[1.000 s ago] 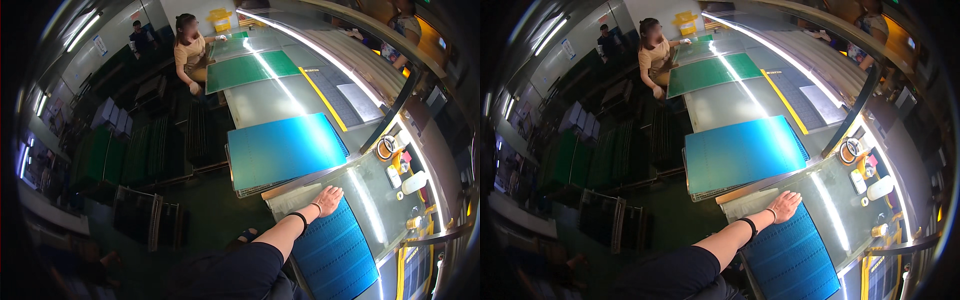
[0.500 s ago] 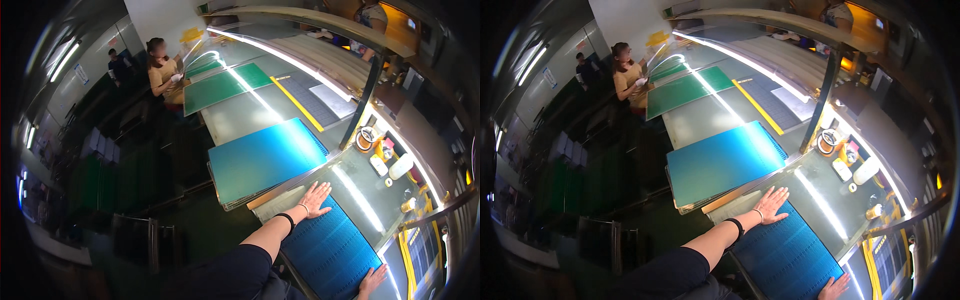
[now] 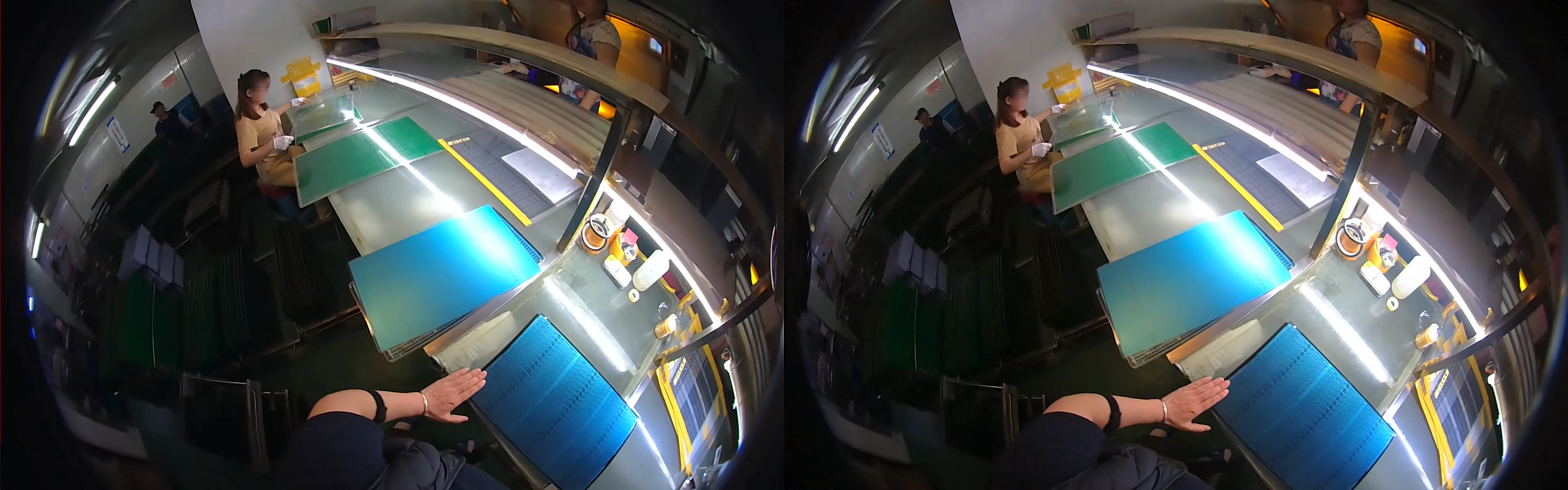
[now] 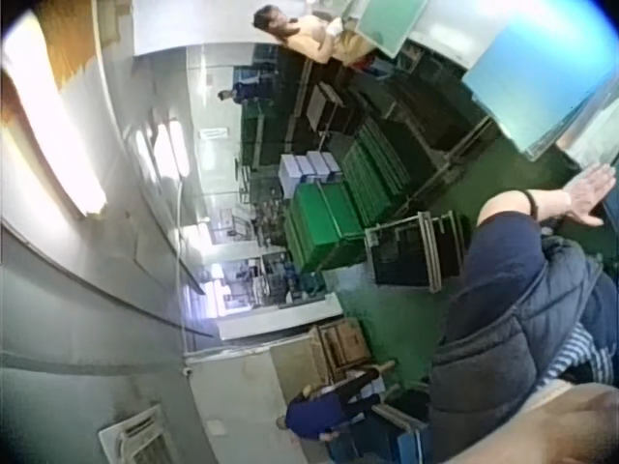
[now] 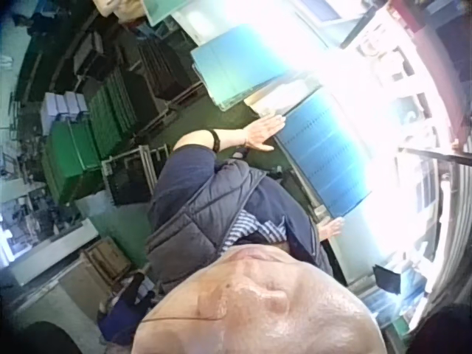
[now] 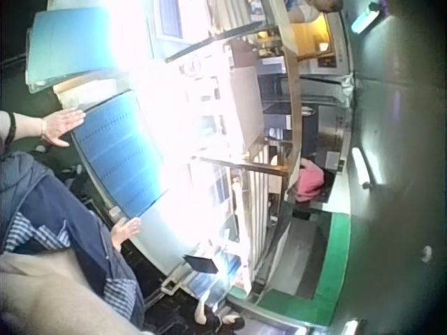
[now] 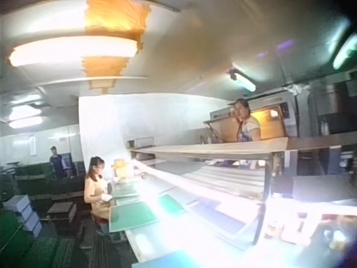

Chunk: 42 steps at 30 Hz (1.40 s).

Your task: Inspecting and sorting metal or plastic patterned plates into storage racks on a fabrication floor.

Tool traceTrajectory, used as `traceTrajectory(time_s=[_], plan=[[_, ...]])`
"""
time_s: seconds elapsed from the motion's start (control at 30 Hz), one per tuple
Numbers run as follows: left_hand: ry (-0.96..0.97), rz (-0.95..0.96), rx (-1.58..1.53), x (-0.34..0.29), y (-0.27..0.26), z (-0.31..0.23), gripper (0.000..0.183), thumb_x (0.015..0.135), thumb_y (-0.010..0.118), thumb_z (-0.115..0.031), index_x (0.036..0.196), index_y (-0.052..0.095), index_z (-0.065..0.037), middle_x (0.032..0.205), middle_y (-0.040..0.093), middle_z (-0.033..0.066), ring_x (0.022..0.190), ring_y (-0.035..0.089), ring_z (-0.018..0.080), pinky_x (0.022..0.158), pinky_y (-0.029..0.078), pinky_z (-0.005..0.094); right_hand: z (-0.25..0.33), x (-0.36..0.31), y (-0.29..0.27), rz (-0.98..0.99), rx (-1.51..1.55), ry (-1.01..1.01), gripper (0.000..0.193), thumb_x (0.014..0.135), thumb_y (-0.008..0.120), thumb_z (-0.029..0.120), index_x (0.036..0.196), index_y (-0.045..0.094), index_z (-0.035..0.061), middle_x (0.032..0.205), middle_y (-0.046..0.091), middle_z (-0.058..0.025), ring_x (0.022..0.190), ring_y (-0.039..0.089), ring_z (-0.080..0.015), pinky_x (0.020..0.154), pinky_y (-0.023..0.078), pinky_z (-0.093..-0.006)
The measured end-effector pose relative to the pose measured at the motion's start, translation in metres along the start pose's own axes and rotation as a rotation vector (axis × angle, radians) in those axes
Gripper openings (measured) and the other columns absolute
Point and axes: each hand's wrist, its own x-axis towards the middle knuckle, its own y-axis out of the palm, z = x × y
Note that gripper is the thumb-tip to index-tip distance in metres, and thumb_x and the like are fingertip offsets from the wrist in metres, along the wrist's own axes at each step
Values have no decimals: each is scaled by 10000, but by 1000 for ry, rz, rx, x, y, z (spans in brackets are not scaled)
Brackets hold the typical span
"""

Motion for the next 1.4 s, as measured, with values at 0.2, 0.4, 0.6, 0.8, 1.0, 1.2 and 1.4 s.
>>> traceTrajectory(time_s=[0.2,0.4,0.6,0.8,1.0,1.2,1.4], plan=[[340,-86,11,17,24,57,620,632,695,-169,1196,495,-5,1323,435,146,1216,433,272,1026,351,368,-13,9,-7,26,356,81,499,890,507,331,1289,445,37,1298,460,-183,1199,425,-326,1003,286,-478],[521,-126,211,28,-7,58,301,725,667,-206,984,619,-60,1126,592,106,1060,561,227,903,455,339,36,33,-39,-166,558,269,359,871,517,147,1193,499,-11,1307,388,-227,1191,372,-379,1003,290,-439],[893,-200,186,54,-57,25,134,753,656,-160,858,648,-77,928,664,88,830,648,191,795,525,325,43,3,-76,-216,535,270,385,885,498,133,1251,443,23,1331,368,-182,1239,343,-356,1035,279,-430],[767,-252,-24,96,-186,-85,156,755,612,-20,647,501,-38,627,527,60,568,537,163,558,473,313,18,-45,-89,-627,540,582,364,930,452,122,1262,394,-17,1252,400,-186,1195,385,-319,995,319,-415],[-336,-688,-734,222,-115,-10,334,769,703,-164,972,535,41,908,595,147,729,574,206,653,460,310,101,4,-100,-513,602,186,378,886,521,151,1214,438,-19,1302,376,-192,1221,361,-343,1026,277,-437],[-325,-444,-263,129,-19,116,620,801,638,-332,1250,392,19,1298,378,256,1191,404,371,979,342,429,197,38,-79,82,569,-216,432,873,522,292,1287,457,190,1424,229,-199,1319,185,-402,1053,104,-566],[-444,41,340,-96,-67,113,963,719,536,-642,1411,199,-64,1475,128,162,1369,82,332,1083,81,506,215,78,-55,172,410,-263,460,881,476,407,1324,426,293,1482,115,-166,1345,63,-428,1035,7,-611]])
